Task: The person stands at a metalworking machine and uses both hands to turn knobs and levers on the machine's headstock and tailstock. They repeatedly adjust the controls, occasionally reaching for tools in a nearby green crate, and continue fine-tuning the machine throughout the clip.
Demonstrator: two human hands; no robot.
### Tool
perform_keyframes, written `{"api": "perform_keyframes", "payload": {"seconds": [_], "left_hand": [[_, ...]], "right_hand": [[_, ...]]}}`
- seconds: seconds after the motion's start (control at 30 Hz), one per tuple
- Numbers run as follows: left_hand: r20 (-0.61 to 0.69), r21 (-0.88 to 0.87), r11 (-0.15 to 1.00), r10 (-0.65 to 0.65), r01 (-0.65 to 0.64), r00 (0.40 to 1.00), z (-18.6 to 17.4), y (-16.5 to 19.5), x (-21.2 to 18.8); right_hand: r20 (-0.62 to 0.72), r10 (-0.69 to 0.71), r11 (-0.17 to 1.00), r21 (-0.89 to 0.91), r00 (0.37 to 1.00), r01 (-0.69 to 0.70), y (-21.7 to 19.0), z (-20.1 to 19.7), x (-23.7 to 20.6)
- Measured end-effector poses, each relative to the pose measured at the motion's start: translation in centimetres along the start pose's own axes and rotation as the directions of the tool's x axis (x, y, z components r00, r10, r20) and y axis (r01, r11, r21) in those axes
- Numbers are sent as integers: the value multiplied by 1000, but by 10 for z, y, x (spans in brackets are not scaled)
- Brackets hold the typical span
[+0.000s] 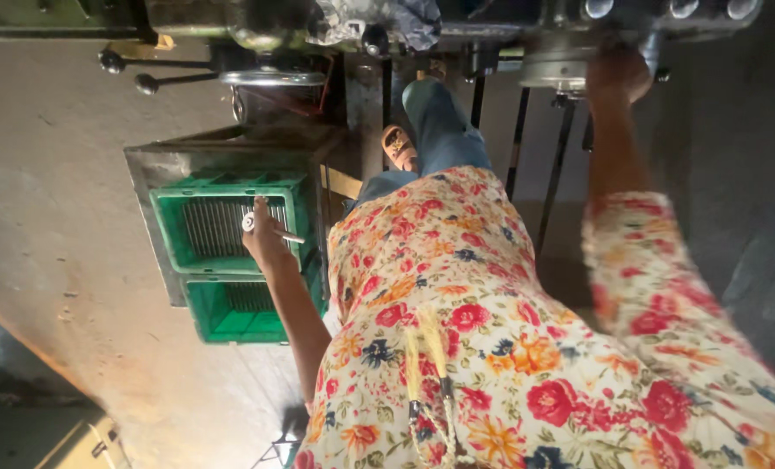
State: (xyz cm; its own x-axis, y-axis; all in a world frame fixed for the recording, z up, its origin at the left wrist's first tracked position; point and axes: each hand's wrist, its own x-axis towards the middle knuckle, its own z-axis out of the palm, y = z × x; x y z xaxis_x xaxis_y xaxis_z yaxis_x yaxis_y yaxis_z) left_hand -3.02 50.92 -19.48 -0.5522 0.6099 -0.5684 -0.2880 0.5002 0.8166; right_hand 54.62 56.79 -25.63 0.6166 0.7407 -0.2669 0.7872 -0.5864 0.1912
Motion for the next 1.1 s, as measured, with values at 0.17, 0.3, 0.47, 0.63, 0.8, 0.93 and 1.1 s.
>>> {"api": "perform_keyframes", "payload": {"seconds": [0.17, 0.3, 0.47, 0.63, 0.8, 0.93, 1.1], "left_hand": [[24, -3, 999, 44, -44, 999, -5, -1, 1], [41, 22, 1000, 13, -14, 999, 10, 2, 1], [117, -65, 997, 37, -30, 992, 21, 5, -2], [120, -70, 998, 3, 6, 993, 26, 0, -3], [153, -54, 998, 22, -14, 988, 27, -3, -8], [130, -42, 999, 35, -30, 991, 23, 1, -11], [88, -61, 998, 2, 3, 996, 20, 3, -8]], "right_hand": [[59, 260, 956, 124, 964, -265, 3, 7, -4], [250, -560, 800, -83, 790, 594, 39, -19, -2], [221, -582, 775, -142, 782, 616, 47, -3, 5], [-218, 244, 949, 253, 945, -187, 14, 35, -10], [-52, -440, 898, -4, 897, 440, 50, 15, -2], [17, -657, 741, -171, 754, 649, 70, 11, 10], [-395, -234, 971, -129, 888, 199, 45, 42, 6]]}}
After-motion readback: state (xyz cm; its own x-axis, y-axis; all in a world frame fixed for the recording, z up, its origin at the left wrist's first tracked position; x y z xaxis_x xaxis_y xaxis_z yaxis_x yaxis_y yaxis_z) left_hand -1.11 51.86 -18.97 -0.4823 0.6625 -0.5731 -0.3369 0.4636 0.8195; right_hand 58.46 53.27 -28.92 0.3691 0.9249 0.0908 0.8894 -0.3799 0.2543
